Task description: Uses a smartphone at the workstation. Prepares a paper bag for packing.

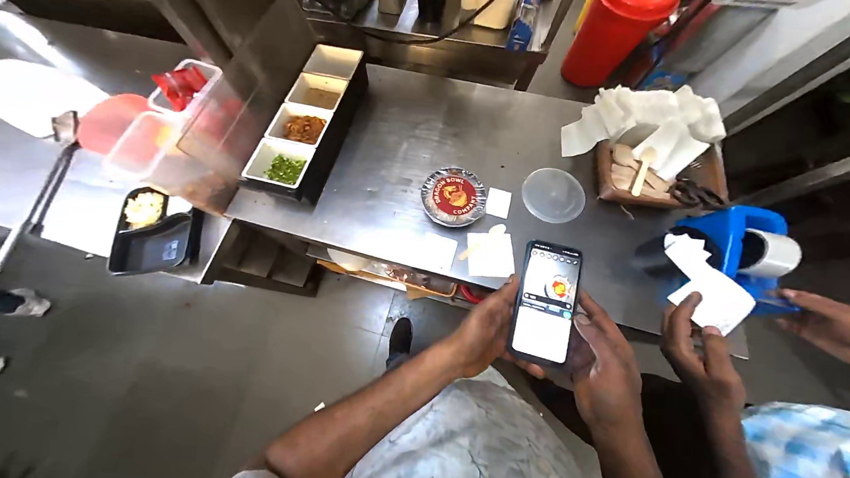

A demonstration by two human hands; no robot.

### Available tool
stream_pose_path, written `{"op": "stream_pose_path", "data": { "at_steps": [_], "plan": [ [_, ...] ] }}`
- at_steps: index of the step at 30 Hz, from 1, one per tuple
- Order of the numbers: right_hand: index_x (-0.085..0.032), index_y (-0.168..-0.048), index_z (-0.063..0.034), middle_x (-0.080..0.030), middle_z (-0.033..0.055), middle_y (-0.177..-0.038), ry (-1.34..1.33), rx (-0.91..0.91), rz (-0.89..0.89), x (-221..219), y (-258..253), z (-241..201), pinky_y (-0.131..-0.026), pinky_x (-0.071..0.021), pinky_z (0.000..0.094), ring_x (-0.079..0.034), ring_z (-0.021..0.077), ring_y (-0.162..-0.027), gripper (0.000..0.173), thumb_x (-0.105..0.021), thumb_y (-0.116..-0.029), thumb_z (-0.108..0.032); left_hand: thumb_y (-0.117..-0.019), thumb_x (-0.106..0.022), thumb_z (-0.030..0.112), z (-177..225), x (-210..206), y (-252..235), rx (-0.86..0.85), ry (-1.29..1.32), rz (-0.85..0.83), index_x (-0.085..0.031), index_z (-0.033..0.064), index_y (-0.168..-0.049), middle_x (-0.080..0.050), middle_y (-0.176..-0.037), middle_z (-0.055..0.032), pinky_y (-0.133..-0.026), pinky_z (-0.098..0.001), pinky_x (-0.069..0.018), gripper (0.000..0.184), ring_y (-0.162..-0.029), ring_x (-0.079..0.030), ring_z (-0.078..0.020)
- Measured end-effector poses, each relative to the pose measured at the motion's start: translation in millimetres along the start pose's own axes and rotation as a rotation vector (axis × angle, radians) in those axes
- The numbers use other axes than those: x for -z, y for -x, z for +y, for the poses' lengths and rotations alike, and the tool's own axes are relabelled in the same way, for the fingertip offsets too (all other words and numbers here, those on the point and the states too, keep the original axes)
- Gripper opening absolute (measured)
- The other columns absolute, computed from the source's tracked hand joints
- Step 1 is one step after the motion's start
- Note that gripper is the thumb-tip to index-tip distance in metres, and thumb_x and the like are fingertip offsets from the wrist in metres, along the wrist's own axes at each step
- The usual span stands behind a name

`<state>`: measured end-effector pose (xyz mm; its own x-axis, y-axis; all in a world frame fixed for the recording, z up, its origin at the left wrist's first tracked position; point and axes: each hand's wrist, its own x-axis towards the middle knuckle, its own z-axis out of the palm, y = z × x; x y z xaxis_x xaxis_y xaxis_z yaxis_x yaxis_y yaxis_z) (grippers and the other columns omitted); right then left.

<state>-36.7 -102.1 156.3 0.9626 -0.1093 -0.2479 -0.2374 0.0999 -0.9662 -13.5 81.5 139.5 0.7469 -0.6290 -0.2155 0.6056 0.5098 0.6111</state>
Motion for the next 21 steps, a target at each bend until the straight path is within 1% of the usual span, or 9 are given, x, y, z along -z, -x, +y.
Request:
{"op": "stream_pose_path", "data": {
  "at_steps": [1, 3, 5, 8, 11, 13, 17, 21],
  "plan": [
    [-0.052, -0.149, -0.0139, -0.07, 0.01, -0.121, -0.011, -0.005, 0.0, -1, -1, -1, -0.081, -0.0608, 0.0312, -0.07, 0.0157, -0.1, 0.046, -0.041, -0.1063, -0.024, -0.1052, -0.017, 0.065, 1, 1, 1, -0.001, 0.002, 0.0, -0.04, 0.0156, -0.153, -0.062, -0.134, -0.0193, -0.078, -0.0477, -0.062, 0.072, -0.107, -0.069, -0.033],
    [-0.054, -0.148, -0.014, -0.071, 0.0097, -0.117, -0.017, -0.009, -0.006, -2, -3, -3, -0.077, -0.0608, 0.0293, -0.071, 0.0143, -0.095, 0.045, -0.038, -0.1071, -0.023, -0.1055, -0.017, 0.064, 3, 3, 1, -0.006, -0.002, -0.001, -0.04, 0.0159, -0.153, -0.062, -0.134, -0.019, -0.078, -0.0479, -0.062, 0.072, -0.107, -0.069, -0.0328],
    [-0.054, -0.148, -0.0137, -0.071, 0.0094, -0.115, -0.021, -0.015, -0.006, -4, -5, -4, -0.075, -0.0609, 0.0279, -0.071, 0.0131, -0.092, 0.045, -0.037, -0.1073, -0.022, -0.1057, -0.018, 0.064, 5, 4, 1, -0.009, 0.007, 0.0, -0.041, 0.0153, -0.152, -0.063, -0.132, -0.019, -0.078, -0.0477, -0.062, 0.071, -0.106, -0.07, -0.0326],
    [-0.056, -0.147, -0.0132, -0.072, 0.0096, -0.109, -0.041, -0.012, -0.004, -6, -8, -5, -0.069, -0.0597, 0.0253, -0.071, 0.0116, -0.084, 0.045, -0.037, -0.106, -0.022, -0.1057, -0.018, 0.064, 8, 5, 2, -0.012, 0.012, -0.001, -0.042, 0.0152, -0.151, -0.063, -0.132, -0.0191, -0.078, -0.0475, -0.0621, 0.071, -0.106, -0.07, -0.0327],
    [-0.055, -0.147, -0.0126, -0.072, 0.0094, -0.108, -0.053, -0.011, -0.019, -8, -10, -4, -0.069, -0.0601, 0.026, -0.071, 0.0116, -0.083, 0.046, -0.037, -0.1049, -0.021, -0.1052, -0.017, 0.065, 11, 7, 3, -0.005, 0.005, 0.013, -0.043, 0.0145, -0.151, -0.063, -0.132, -0.0193, -0.079, -0.0482, -0.062, 0.073, -0.108, -0.069, -0.0329],
    [-0.055, -0.146, -0.0126, -0.072, 0.0081, -0.102, -0.041, -0.007, -0.011, -11, -11, -3, -0.064, -0.0586, 0.024, -0.069, 0.0096, -0.076, 0.046, -0.036, -0.1048, -0.021, -0.1058, -0.016, 0.064, 14, 8, 4, -0.003, 0.0, 0.023, -0.042, 0.0155, -0.152, -0.062, -0.134, -0.018, -0.079, -0.048, -0.0621, 0.072, -0.109, -0.069, -0.0322],
    [-0.054, -0.147, -0.013, -0.072, 0.0107, -0.105, -0.054, -0.018, -0.028, -12, -15, 0, -0.069, -0.0607, 0.0278, -0.071, 0.0127, -0.08, 0.048, -0.036, -0.1036, -0.021, -0.106, -0.016, 0.063, 17, 10, 5, -0.004, 0.02, 0.04, -0.04, 0.0161, -0.153, -0.062, -0.134, -0.018, -0.076, -0.0459, -0.0628, 0.071, -0.107, -0.07, -0.0318],
    [-0.053, -0.148, -0.0138, -0.073, 0.011, -0.109, -0.065, -0.022, -0.05, -16, -19, 0, -0.07, -0.0605, 0.0285, -0.071, 0.0133, -0.082, 0.05, -0.037, -0.1014, -0.019, -0.1056, -0.015, 0.064, 18, 15, 6, -0.023, 0.025, 0.029, -0.039, 0.0169, -0.154, -0.06, -0.137, -0.0186, -0.078, -0.0483, -0.0622, 0.072, -0.111, -0.068, -0.0336]
  ]
}}
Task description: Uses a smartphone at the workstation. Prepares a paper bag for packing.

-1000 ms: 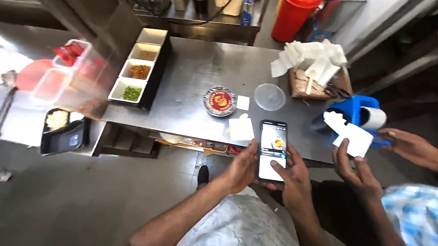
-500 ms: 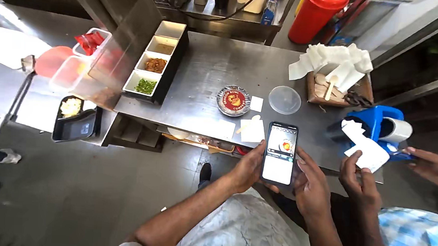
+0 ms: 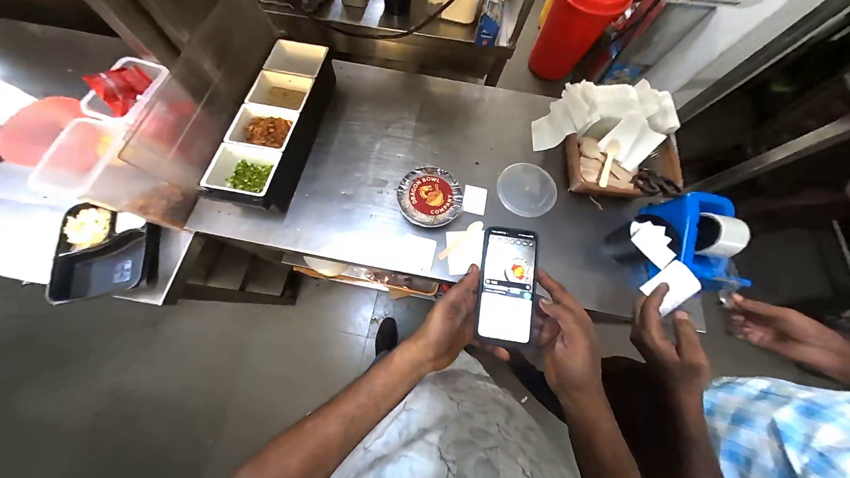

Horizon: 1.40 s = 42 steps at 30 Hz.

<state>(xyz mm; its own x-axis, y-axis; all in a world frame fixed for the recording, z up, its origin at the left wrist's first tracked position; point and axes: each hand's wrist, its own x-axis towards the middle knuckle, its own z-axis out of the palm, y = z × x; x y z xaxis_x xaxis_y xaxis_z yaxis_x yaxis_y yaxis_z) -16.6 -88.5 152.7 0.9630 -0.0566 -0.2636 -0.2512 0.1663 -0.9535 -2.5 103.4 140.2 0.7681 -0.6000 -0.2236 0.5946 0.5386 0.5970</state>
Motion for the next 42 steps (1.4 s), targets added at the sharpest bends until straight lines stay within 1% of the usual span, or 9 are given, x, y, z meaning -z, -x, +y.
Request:
{"op": "stream_pose_path", "data": {
  "at_steps": [4, 6, 10, 14, 19, 23, 31, 37, 42],
  "plan": [
    [-0.051, -0.15, -0.0142, -0.073, 0.0104, -0.11, -0.015, -0.027, -0.055, 2, -3, -2, -0.068, -0.0589, 0.0268, -0.07, 0.0126, -0.082, 0.053, -0.042, -0.0982, -0.016, -0.1054, -0.015, 0.064, 5, 1, 2, -0.026, -0.024, 0.003, -0.036, 0.0158, -0.156, -0.06, -0.138, -0.0176, -0.076, -0.0466, -0.063, 0.073, -0.109, -0.069, -0.0323],
    [-0.048, -0.152, -0.0154, -0.071, 0.0117, -0.117, -0.046, -0.056, -0.122, 7, -4, -6, -0.071, -0.0593, 0.0285, -0.07, 0.0144, -0.086, 0.054, -0.044, -0.0982, -0.015, -0.1052, -0.015, 0.064, 8, 0, 2, -0.039, -0.018, -0.005, -0.037, 0.0161, -0.155, -0.061, -0.137, -0.0172, -0.076, -0.0476, -0.0632, 0.073, -0.109, -0.069, -0.0327],
    [-0.045, -0.155, -0.0197, -0.072, 0.0137, -0.116, -0.073, -0.058, -0.225, 14, -7, -12, -0.076, -0.0608, 0.032, -0.072, 0.0168, -0.09, 0.058, -0.047, -0.0973, -0.015, -0.1042, -0.02, 0.067, 12, -1, 1, -0.05, 0.028, -0.049, -0.037, 0.0176, -0.156, -0.059, -0.14, -0.0181, -0.078, -0.0518, -0.0625, 0.073, -0.114, -0.067, -0.0358],
    [-0.043, -0.157, -0.0206, -0.071, 0.015, -0.119, -0.077, -0.011, -0.267, 18, -8, -14, -0.081, -0.0612, 0.0344, -0.072, 0.0189, -0.095, 0.058, -0.047, -0.0995, -0.011, -0.104, -0.019, 0.067, 14, -5, -2, -0.055, 0.032, -0.066, -0.037, 0.0188, -0.155, -0.058, -0.14, -0.0183, -0.077, -0.0526, -0.0621, 0.073, -0.114, -0.067, -0.0363],
    [-0.037, -0.159, -0.0202, -0.069, 0.0172, -0.123, -0.037, 0.025, -0.306, 23, -8, -16, -0.084, -0.0606, 0.0383, -0.071, 0.0225, -0.099, 0.065, -0.048, -0.0965, -0.005, -0.1045, -0.017, 0.066, 15, -8, -6, -0.056, 0.011, -0.072, -0.038, 0.0182, -0.155, -0.058, -0.14, -0.0191, -0.076, -0.053, -0.062, 0.073, -0.113, -0.067, -0.0374],
    [-0.035, -0.16, -0.0189, -0.067, 0.0172, -0.127, 0.013, 0.05, -0.313, 26, -7, -18, -0.086, -0.0604, 0.0418, -0.07, 0.0255, -0.103, 0.075, -0.055, -0.0896, -0.003, -0.1042, -0.015, 0.067, 15, -10, -10, -0.06, 0.002, -0.073, -0.036, 0.0174, -0.156, -0.057, -0.141, -0.0198, -0.075, -0.0527, -0.0625, 0.074, -0.112, -0.067, -0.0379],
    [-0.039, -0.159, -0.0206, -0.068, 0.0165, -0.125, 0.054, 0.053, -0.259, 26, -8, -19, -0.084, -0.061, 0.0415, -0.071, 0.0263, -0.101, 0.074, -0.059, -0.0898, -0.001, -0.1042, -0.019, 0.066, 15, -12, -11, -0.063, 0.027, -0.086, -0.037, 0.0171, -0.155, -0.057, -0.141, -0.0203, -0.077, -0.0543, -0.0616, 0.072, -0.115, -0.065, -0.0385],
    [-0.041, -0.158, -0.0193, -0.071, 0.0164, -0.118, 0.028, 0.059, -0.23, 21, -7, -19, -0.08, -0.0609, 0.0377, -0.072, 0.0224, -0.095, 0.066, -0.052, -0.0935, -0.005, -0.1041, -0.019, 0.066, 14, -13, -9, -0.062, -0.009, -0.084, -0.039, 0.0175, -0.154, -0.059, -0.139, -0.019, -0.078, -0.0518, -0.0622, 0.073, -0.113, -0.067, -0.0366],
    [-0.044, -0.154, -0.0177, -0.069, 0.0136, -0.121, 0.062, 0.108, -0.125, 2, -4, -21, -0.081, -0.0622, 0.0393, -0.071, 0.0242, -0.099, 0.065, -0.057, -0.0936, 0.001, -0.1055, -0.022, 0.063, 12, -16, -8, -0.093, -0.042, -0.066, -0.039, 0.0184, -0.154, -0.059, -0.139, -0.0174, -0.083, -0.0541, -0.061, 0.068, -0.115, -0.066, -0.0349]
  ]
}}
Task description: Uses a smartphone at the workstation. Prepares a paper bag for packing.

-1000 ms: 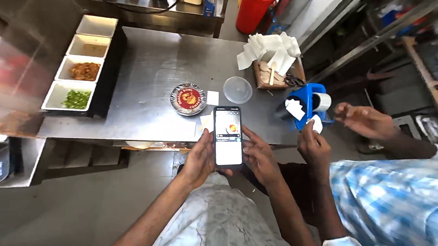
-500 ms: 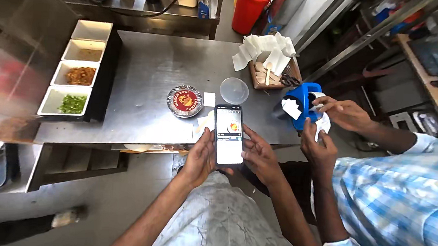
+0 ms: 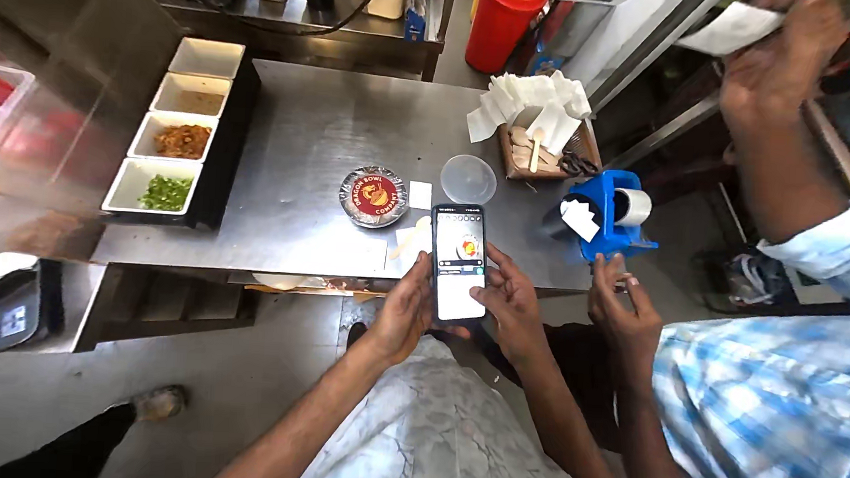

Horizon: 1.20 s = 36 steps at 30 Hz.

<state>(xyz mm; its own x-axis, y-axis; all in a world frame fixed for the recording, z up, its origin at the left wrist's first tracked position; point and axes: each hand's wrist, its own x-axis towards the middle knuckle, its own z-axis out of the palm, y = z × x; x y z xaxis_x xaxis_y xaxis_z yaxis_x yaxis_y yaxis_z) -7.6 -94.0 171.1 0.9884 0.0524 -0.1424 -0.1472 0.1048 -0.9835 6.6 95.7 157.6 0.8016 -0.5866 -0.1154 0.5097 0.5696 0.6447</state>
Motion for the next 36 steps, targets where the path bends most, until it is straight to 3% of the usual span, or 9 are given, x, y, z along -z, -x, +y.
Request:
{"op": "stream_pose_path", "data": {
  "at_steps": [11, 20, 24, 29, 36],
  "plan": [
    [-0.044, -0.155, -0.0178, -0.068, 0.0121, -0.124, 0.059, -0.004, 0.004, -7, -3, 3, -0.084, -0.0617, 0.0405, -0.07, 0.0236, -0.103, 0.068, -0.056, -0.0904, 0.001, -0.1067, -0.018, 0.061, 1, 3, 5, -0.02, 0.008, 0.016, -0.038, 0.0183, -0.154, -0.06, -0.138, -0.0154, -0.082, -0.0501, -0.0619, 0.067, -0.113, -0.067, -0.0323],
    [-0.045, -0.153, -0.0152, -0.069, 0.0123, -0.123, 0.044, -0.013, 0.018, -2, -8, 8, -0.083, -0.0617, 0.0375, -0.071, 0.0215, -0.102, 0.068, -0.055, -0.0871, -0.002, -0.1059, -0.023, 0.062, 4, 2, 2, 0.002, -0.03, 0.027, -0.042, 0.0168, -0.151, -0.062, -0.133, -0.0157, -0.081, -0.0477, -0.0613, 0.067, -0.109, -0.068, -0.0299],
    [-0.047, -0.153, -0.0139, -0.07, 0.0133, -0.121, 0.008, -0.044, 0.028, 0, -10, 6, -0.084, -0.0611, 0.0376, -0.071, 0.0204, -0.101, 0.063, -0.049, -0.0908, -0.004, -0.1057, -0.022, 0.062, 6, 5, 0, 0.015, -0.015, 0.032, -0.042, 0.0157, -0.151, -0.062, -0.134, -0.0172, -0.079, -0.0483, -0.0615, 0.067, -0.109, -0.068, -0.0317],
    [-0.048, -0.152, -0.0133, -0.072, 0.0132, -0.117, -0.076, -0.052, 0.038, 2, -10, 6, -0.072, -0.062, 0.0341, -0.073, 0.0181, -0.092, 0.057, -0.043, -0.0955, -0.006, -0.1062, -0.019, 0.062, 8, 7, -1, 0.006, -0.002, 0.022, -0.042, 0.0162, -0.153, -0.063, -0.135, -0.0155, -0.078, -0.0468, -0.0633, 0.069, -0.108, -0.07, -0.0305],
    [-0.048, -0.153, -0.0147, -0.071, 0.0145, -0.117, -0.063, -0.009, 0.007, 4, -10, 6, -0.078, -0.0608, 0.0356, -0.071, 0.0193, -0.094, 0.056, -0.046, -0.0974, -0.004, -0.1038, -0.024, 0.066, 8, 9, -3, 0.009, 0.03, -0.029, -0.038, 0.0185, -0.155, -0.058, -0.141, -0.0171, -0.083, -0.0543, -0.0613, 0.071, -0.116, -0.066, -0.0356]
  ]
}}
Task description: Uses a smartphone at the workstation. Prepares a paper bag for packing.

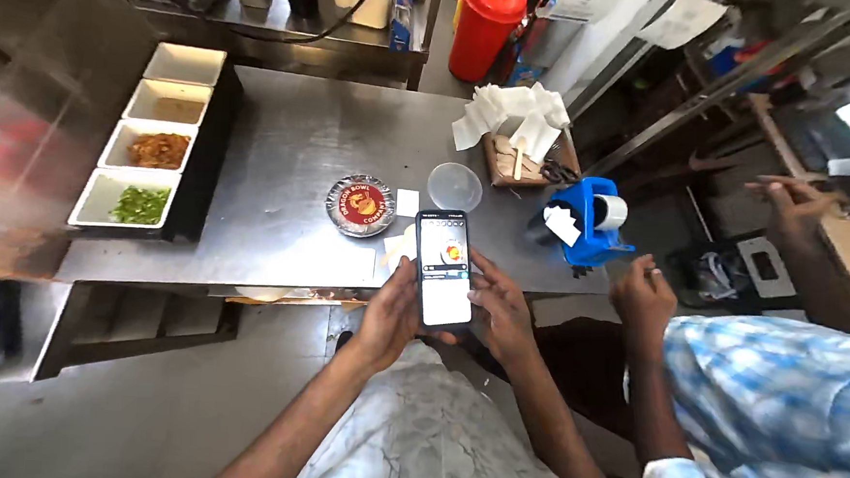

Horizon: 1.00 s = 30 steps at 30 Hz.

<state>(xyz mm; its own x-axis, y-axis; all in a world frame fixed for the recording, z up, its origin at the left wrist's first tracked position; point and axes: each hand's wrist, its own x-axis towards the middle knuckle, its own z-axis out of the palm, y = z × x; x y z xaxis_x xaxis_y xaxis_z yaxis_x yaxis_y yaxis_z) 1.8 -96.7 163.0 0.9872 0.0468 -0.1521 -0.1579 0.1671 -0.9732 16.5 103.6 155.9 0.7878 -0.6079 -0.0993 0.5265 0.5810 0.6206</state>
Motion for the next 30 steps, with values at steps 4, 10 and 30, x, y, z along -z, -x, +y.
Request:
{"op": "stream_pose_path", "data": {
  "at_steps": [4, 10, 30],
  "plan": [
    [-0.049, -0.153, -0.0166, -0.072, 0.014, -0.117, 0.06, -0.017, 0.042, -3, 2, -4, -0.078, -0.0608, 0.0373, -0.071, 0.0215, -0.095, 0.057, -0.05, -0.0977, -0.002, -0.1047, -0.024, 0.064, -2, 1, -1, 0.002, 0.019, -0.019, -0.037, 0.0182, -0.155, -0.057, -0.141, -0.0185, -0.084, -0.0557, -0.0602, 0.07, -0.118, -0.064, -0.037],
    [-0.049, -0.153, -0.0173, -0.071, 0.014, -0.118, 0.046, -0.025, 0.041, 0, 2, -1, -0.079, -0.061, 0.0368, -0.071, 0.0213, -0.097, 0.056, -0.051, -0.0989, -0.004, -0.1047, -0.021, 0.064, -4, 1, -2, 0.017, 0.004, -0.008, -0.039, 0.018, -0.154, -0.059, -0.139, -0.0184, -0.083, -0.0538, -0.0608, 0.07, -0.115, -0.066, -0.036],
    [-0.065, -0.139, -0.0219, -0.057, 0.003, -0.134, 0.406, -0.123, -0.065, -70, -47, 25, -0.087, -0.0537, 0.0429, -0.059, 0.0212, -0.114, 0.047, -0.04, -0.1062, -0.046, -0.1049, -0.017, 0.066, 8, 77, 25, -0.084, -0.043, 0.523, -0.05, 0.0143, -0.148, -0.07, -0.119, -0.0157, -0.067, -0.0405, -0.0624, 0.075, -0.092, -0.073, -0.0269]
  ]
}}
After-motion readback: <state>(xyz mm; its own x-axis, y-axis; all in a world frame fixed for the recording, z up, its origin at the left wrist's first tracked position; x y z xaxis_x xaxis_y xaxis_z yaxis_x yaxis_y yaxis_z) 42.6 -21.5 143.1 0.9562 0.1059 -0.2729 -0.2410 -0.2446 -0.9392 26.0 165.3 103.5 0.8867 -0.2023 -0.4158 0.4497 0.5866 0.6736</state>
